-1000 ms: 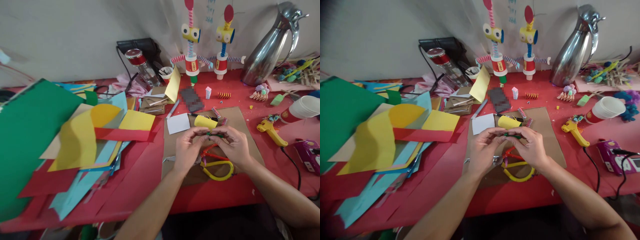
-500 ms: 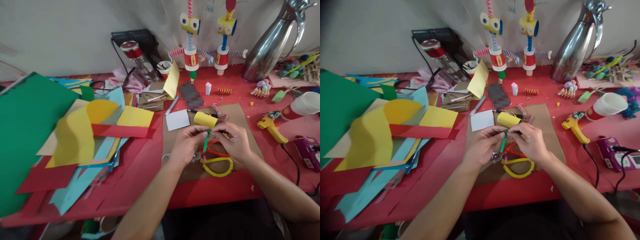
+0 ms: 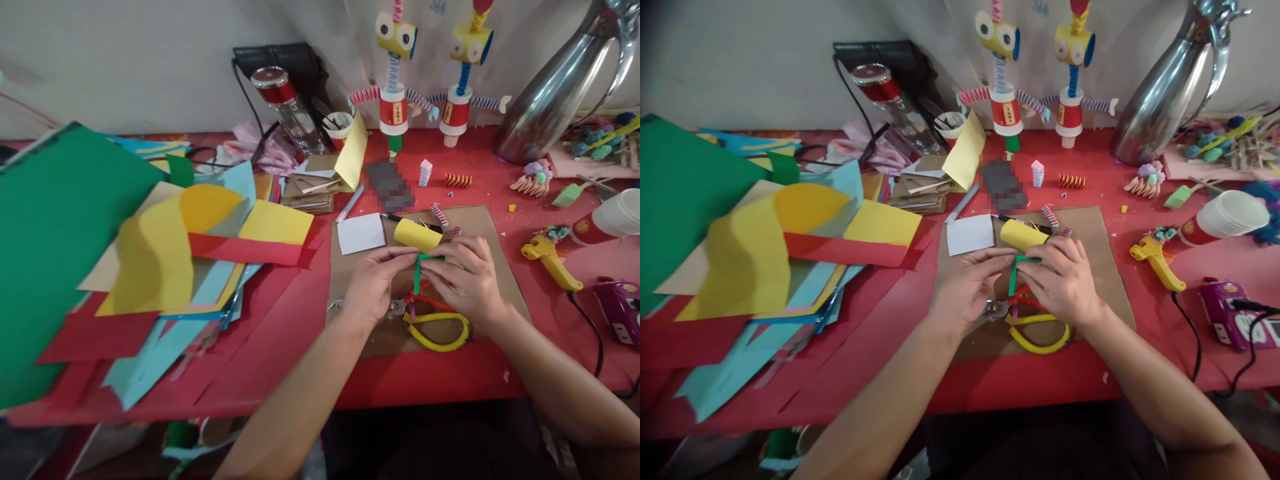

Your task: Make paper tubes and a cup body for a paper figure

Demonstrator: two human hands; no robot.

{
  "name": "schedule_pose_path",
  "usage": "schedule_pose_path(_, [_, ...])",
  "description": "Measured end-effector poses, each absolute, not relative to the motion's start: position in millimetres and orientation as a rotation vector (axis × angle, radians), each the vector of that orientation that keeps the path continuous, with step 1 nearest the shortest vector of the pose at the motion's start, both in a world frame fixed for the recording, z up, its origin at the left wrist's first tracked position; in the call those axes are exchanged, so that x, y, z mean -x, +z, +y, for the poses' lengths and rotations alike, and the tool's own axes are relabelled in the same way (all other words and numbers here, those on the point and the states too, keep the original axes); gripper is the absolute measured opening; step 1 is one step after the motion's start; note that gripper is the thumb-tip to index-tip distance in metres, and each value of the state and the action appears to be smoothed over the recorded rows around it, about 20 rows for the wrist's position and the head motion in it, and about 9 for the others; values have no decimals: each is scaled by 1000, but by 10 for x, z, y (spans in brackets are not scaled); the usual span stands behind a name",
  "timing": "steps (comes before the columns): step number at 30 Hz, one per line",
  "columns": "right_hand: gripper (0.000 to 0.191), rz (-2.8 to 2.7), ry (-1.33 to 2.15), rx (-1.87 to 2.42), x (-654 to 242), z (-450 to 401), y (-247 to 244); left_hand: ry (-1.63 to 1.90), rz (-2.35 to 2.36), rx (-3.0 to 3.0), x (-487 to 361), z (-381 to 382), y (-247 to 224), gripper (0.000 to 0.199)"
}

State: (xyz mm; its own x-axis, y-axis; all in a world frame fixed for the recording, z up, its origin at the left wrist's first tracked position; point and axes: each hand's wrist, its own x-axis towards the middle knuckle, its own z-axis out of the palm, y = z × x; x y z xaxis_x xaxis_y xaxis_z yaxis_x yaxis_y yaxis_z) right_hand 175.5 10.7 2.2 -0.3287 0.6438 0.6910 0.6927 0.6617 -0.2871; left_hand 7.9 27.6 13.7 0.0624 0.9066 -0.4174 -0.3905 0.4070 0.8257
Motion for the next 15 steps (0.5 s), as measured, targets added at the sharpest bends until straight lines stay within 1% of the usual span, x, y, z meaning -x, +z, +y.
schedule_pose_path(4, [18, -2040, -205, 1023, -1741, 101, 30, 1087, 1085, -546, -88, 262, 147, 21])
schedule_pose_path(7, [20, -2010, -241, 1015, -1729, 92, 36, 1109, 1064, -518, -104, 252, 154, 21])
schedule_pose_path(11, [22, -1989, -217, 1028, -1714, 82, 25, 1126, 1049, -526, -129, 240, 161, 21])
schedule_pose_path(15, [17, -1915, -108, 1072, -1700, 89, 1, 1164, 1024, -586, -152, 221, 148, 21])
